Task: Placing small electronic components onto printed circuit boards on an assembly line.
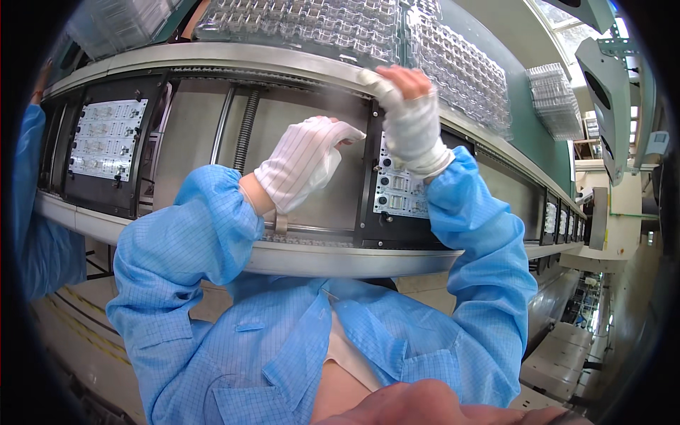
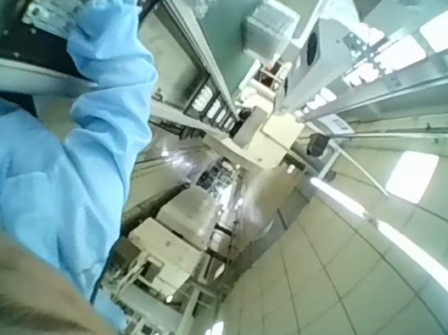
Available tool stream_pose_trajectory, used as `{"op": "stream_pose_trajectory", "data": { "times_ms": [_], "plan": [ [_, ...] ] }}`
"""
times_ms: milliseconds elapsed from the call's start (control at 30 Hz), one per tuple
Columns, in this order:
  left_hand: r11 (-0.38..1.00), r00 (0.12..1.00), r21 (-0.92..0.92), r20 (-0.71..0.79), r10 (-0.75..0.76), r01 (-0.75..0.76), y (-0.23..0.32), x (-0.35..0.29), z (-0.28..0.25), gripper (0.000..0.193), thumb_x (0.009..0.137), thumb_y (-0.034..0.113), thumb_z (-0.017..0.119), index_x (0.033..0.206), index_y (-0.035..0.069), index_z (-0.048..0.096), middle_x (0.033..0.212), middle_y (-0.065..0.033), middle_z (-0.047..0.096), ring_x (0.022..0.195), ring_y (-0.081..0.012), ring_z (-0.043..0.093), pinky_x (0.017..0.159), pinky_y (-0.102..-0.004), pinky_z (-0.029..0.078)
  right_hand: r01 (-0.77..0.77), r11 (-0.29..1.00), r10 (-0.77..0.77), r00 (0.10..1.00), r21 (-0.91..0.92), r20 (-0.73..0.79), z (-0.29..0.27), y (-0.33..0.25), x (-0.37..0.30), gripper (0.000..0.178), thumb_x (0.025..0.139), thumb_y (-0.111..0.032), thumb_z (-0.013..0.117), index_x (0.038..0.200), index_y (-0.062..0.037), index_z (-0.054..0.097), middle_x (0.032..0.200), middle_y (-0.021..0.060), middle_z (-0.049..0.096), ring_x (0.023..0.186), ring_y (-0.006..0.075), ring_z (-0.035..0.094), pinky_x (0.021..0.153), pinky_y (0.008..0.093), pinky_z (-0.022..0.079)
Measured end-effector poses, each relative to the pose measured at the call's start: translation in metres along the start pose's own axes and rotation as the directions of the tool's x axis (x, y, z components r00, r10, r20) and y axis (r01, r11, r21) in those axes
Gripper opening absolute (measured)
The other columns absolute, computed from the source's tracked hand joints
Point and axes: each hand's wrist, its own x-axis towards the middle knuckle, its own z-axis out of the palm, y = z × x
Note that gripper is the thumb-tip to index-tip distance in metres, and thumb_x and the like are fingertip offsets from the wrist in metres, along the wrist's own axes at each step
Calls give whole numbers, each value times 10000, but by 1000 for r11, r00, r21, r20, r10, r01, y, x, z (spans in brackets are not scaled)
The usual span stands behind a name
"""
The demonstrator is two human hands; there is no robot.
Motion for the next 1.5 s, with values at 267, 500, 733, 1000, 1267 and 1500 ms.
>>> {"op": "stream_pose_trajectory", "data": {
  "times_ms": [267, 500, 733, 1000, 1267, 1500],
  "plan": [
    [995, 996, 48, -39, 86, -84, -3, -12, 17, 205, 812, 78, 660, 1016, 87, 672, 861, -113, 680, 876, -304, 660, 769, -423, 538, 25, 997, -29, 998, -71, -55, 25, 2, 3, 628, 739, 127, 586, 1304, -141, 652, 1203, 75, 612, 1154, 267, 575, 980, 417, 474],
    [918, 972, 328, -7, 237, -221, -12, -19, 17, 249, 782, 304, 777, 889, 118, 651, 812, -60, 612, 784, -256, 613, 816, -417, 444, -264, 964, 264, 948, 23, -177, -25, 7, -40, 769, 704, 159, 518, 1414, -130, 577, 1182, 124, 627, 1076, 292, 590, 974, 393, 483],
    [987, 997, 141, -15, 77, -74, -23, -26, 14, 180, 786, 213, 762, 853, 101, 638, 761, -54, 636, 779, -256, 629, 816, -414, 438, -631, 775, 631, 775, -17, 31, -58, -14, -133, 773, 713, 132, 548, 1442, -124, 542, 1145, 125, 648, 1059, 285, 587, 977, 398, 472],
    [988, 989, 33, 7, 150, -150, -32, -27, 5, 133, 778, 101, 747, 897, 110, 688, 724, -55, 600, 675, -247, 603, 748, -369, 448, -756, 645, 763, 644, -107, 54, -64, -34, -177, 591, 786, -41, 744, 1352, -108, 588, 951, 68, 695, 942, 246, 640, 911, 400, 499],
    [989, 992, -89, -30, -123, 120, -40, -39, -16, 386, 815, -11, 653, 1186, 95, 632, 879, -123, 656, 793, -310, 661, 712, -403, 548, -879, 477, 878, 477, 16, 41, -62, -42, -168, 432, 852, -119, 716, 1275, -78, 638, 925, 41, 744, 925, 248, 641, 901, 391, 488],
    [811, 913, -419, 206, -352, 407, -38, -35, 3, 517, 826, -69, 534, 1321, 55, 617, 1101, -114, 695, 994, -160, 674, 908, -283, 560, -824, 558, 794, 564, 93, 226, -83, -11, -166, 491, 838, -71, 690, 1321, -15, 619, 967, 92, 728, 914, 225, 652, 919, 353, 482]
  ]
}}
